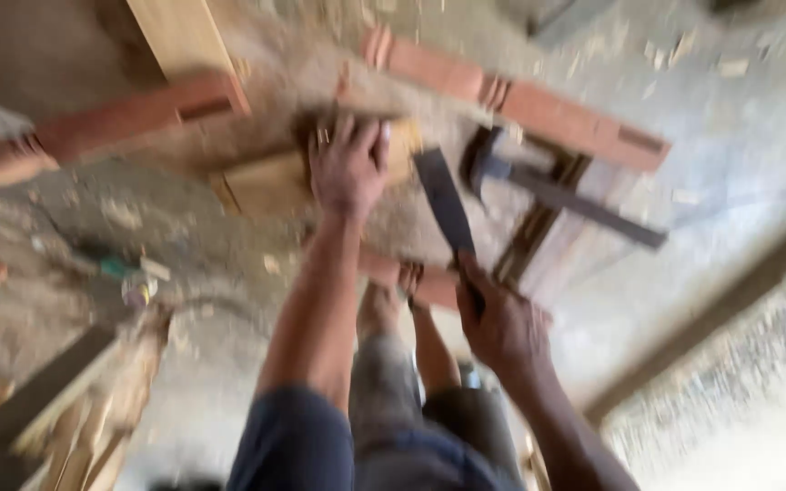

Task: The person places a rectangular wooden block into the mortise of a wooden chair frame on the workbench and hammers it to seat the joint, using a mallet block to drive it. They then hold the block steady and scrape or pare its surface with a chisel, working the fitted piece by hand.

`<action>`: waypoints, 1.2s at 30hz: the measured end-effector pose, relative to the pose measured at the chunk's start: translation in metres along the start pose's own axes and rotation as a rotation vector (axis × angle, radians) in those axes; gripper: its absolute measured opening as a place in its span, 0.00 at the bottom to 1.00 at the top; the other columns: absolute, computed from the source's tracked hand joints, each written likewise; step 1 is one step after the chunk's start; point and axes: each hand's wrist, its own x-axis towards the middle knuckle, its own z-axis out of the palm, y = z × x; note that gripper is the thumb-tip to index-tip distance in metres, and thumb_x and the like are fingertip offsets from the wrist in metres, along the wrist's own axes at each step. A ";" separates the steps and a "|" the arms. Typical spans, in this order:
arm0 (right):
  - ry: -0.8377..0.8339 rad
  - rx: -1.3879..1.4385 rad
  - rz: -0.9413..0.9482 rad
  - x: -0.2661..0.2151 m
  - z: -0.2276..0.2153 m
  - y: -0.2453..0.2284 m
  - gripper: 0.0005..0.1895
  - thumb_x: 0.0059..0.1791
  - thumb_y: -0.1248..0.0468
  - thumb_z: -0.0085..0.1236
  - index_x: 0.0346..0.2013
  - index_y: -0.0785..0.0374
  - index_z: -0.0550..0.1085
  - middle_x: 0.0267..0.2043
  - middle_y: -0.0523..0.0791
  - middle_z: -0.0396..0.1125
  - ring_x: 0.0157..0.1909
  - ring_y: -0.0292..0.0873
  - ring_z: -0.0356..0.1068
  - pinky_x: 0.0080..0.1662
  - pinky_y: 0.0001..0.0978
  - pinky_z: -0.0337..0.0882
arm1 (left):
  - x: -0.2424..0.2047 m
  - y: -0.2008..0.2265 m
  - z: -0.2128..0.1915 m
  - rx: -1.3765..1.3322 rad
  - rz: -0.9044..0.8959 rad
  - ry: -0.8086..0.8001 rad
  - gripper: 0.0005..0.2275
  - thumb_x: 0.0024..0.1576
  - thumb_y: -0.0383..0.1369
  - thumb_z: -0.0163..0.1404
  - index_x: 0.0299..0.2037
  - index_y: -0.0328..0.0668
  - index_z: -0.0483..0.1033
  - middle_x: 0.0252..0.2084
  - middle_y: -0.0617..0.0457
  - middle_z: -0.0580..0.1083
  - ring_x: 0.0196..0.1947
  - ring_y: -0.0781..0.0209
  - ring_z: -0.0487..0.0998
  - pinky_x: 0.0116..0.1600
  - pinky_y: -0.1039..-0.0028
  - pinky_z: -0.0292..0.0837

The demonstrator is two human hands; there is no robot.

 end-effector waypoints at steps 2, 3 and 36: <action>-0.061 0.025 0.139 -0.008 -0.004 -0.010 0.21 0.54 0.58 0.54 0.63 0.52 0.73 0.38 0.56 0.75 0.34 0.58 0.77 0.37 0.54 0.74 | 0.001 0.005 -0.008 0.018 -0.104 -0.196 0.09 0.68 0.44 0.50 0.51 0.55 0.80 0.62 0.49 0.72 0.62 0.39 0.72 0.65 0.49 0.67; -0.077 0.048 0.241 -0.007 -0.006 -0.016 0.21 0.54 0.58 0.53 0.63 0.52 0.73 0.38 0.56 0.74 0.32 0.59 0.76 0.34 0.54 0.73 | 0.011 0.006 -0.010 0.042 -0.184 -0.340 0.09 0.71 0.45 0.50 0.49 0.54 0.80 0.57 0.54 0.74 0.61 0.42 0.73 0.67 0.49 0.68; -0.072 -0.004 0.118 0.014 0.000 -0.019 0.22 0.54 0.58 0.53 0.63 0.53 0.73 0.32 0.60 0.72 0.32 0.63 0.75 0.38 0.57 0.73 | -0.003 -0.007 0.016 0.006 -0.069 -0.040 0.10 0.63 0.44 0.51 0.47 0.57 0.82 0.55 0.49 0.74 0.53 0.36 0.71 0.60 0.47 0.66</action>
